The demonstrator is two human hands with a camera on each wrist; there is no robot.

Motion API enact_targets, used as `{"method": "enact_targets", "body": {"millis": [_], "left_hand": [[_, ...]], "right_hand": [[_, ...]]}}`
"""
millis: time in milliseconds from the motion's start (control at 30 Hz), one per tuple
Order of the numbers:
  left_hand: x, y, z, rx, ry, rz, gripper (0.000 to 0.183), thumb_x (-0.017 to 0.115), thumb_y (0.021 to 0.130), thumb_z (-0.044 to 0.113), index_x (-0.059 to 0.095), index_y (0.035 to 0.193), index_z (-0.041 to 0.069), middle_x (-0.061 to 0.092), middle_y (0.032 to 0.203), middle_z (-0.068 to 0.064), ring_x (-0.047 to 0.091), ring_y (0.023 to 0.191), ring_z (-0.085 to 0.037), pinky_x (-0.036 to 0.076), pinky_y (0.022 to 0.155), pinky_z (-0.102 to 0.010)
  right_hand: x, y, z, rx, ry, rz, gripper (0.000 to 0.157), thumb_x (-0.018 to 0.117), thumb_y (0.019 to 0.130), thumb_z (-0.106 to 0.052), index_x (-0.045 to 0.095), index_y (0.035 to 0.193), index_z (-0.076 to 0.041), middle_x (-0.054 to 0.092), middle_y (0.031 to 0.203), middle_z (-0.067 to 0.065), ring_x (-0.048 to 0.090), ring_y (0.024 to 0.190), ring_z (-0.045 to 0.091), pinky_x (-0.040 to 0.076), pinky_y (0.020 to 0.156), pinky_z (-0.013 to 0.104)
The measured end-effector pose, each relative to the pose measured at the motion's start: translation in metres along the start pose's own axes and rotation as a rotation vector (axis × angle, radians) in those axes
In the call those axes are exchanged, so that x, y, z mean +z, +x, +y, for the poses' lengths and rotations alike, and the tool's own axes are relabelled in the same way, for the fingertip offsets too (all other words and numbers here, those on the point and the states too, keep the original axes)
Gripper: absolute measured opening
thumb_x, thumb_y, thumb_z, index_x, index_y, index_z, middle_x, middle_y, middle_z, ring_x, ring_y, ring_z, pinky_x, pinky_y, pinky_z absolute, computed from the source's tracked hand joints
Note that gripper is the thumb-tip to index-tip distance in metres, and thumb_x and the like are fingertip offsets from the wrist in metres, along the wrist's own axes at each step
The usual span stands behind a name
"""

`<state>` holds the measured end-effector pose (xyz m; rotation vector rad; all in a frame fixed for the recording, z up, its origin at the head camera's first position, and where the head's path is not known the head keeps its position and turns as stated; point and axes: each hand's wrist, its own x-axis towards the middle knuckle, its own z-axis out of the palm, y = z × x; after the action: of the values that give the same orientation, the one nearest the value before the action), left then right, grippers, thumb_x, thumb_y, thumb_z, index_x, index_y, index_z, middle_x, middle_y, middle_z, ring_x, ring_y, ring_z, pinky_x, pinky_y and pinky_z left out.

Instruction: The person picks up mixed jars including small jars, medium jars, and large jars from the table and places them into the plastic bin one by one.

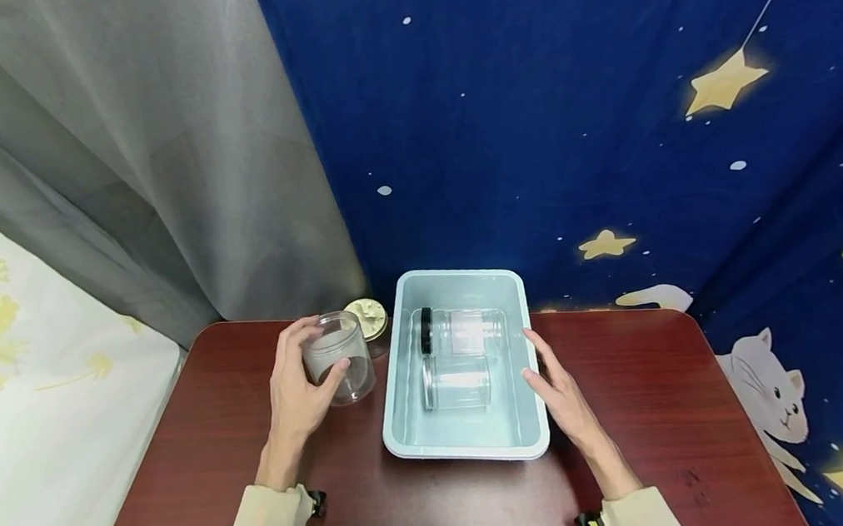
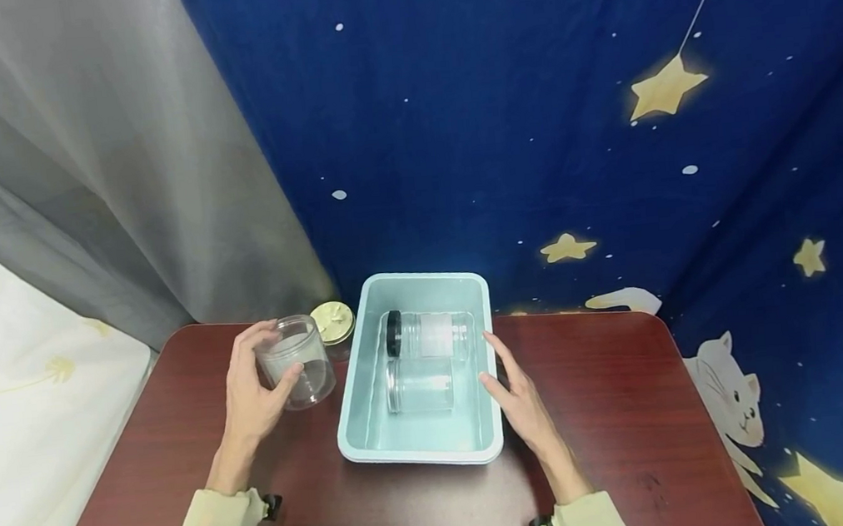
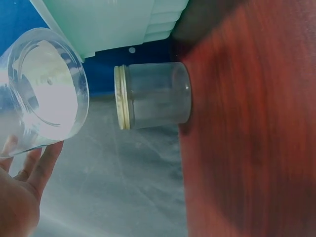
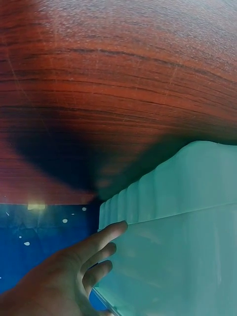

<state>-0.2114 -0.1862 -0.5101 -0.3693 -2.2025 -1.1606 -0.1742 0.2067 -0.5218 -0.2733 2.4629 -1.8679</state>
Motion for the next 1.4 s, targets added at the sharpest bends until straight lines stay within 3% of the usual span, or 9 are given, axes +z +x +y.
{"method": "enact_targets", "body": {"millis": [567,800,1167,1400], "left_hand": [[-0.004,0.018,0.004,0.014,0.056,-0.036,0.056,0.082,0.076,0.033,0.062,0.125,0.015,0.047,0.146,-0.001,0.048,0.127,-0.022,0.038,0.096,-0.034],[-0.002,0.028,0.005,0.056,0.031,-0.012,0.055,0.081,0.076,0.035,0.063,0.124,0.014,0.049,0.145,-0.004,0.048,0.126,-0.026,0.038,0.095,-0.035],[0.006,0.036,0.011,0.052,0.013,-0.050,0.057,0.084,0.075,0.025,0.062,0.126,0.016,0.047,0.146,-0.007,0.051,0.123,-0.030,0.043,0.090,-0.049],[0.007,0.043,0.012,0.051,0.008,-0.062,0.058,0.084,0.076,0.024,0.061,0.128,0.017,0.047,0.147,-0.006,0.051,0.123,-0.028,0.043,0.091,-0.050]], "right_hand": [[0.002,0.001,0.000,-0.012,0.011,-0.011,0.060,0.053,0.102,-0.011,0.028,0.157,-0.014,0.030,0.159,0.011,0.032,0.140,0.029,0.033,0.098,0.014],[0.002,0.002,0.001,-0.012,0.031,-0.018,0.061,0.052,0.102,-0.010,0.028,0.157,-0.013,0.030,0.159,0.014,0.038,0.136,0.033,0.039,0.094,0.016],[0.001,0.000,0.004,0.014,0.047,-0.018,0.061,0.052,0.102,-0.010,0.027,0.158,-0.015,0.030,0.159,0.014,0.037,0.137,0.032,0.039,0.094,0.017],[0.001,0.000,0.003,0.016,0.034,0.007,0.061,0.052,0.102,-0.010,0.028,0.158,-0.017,0.029,0.160,0.004,0.027,0.142,0.022,0.029,0.103,0.017]]}}
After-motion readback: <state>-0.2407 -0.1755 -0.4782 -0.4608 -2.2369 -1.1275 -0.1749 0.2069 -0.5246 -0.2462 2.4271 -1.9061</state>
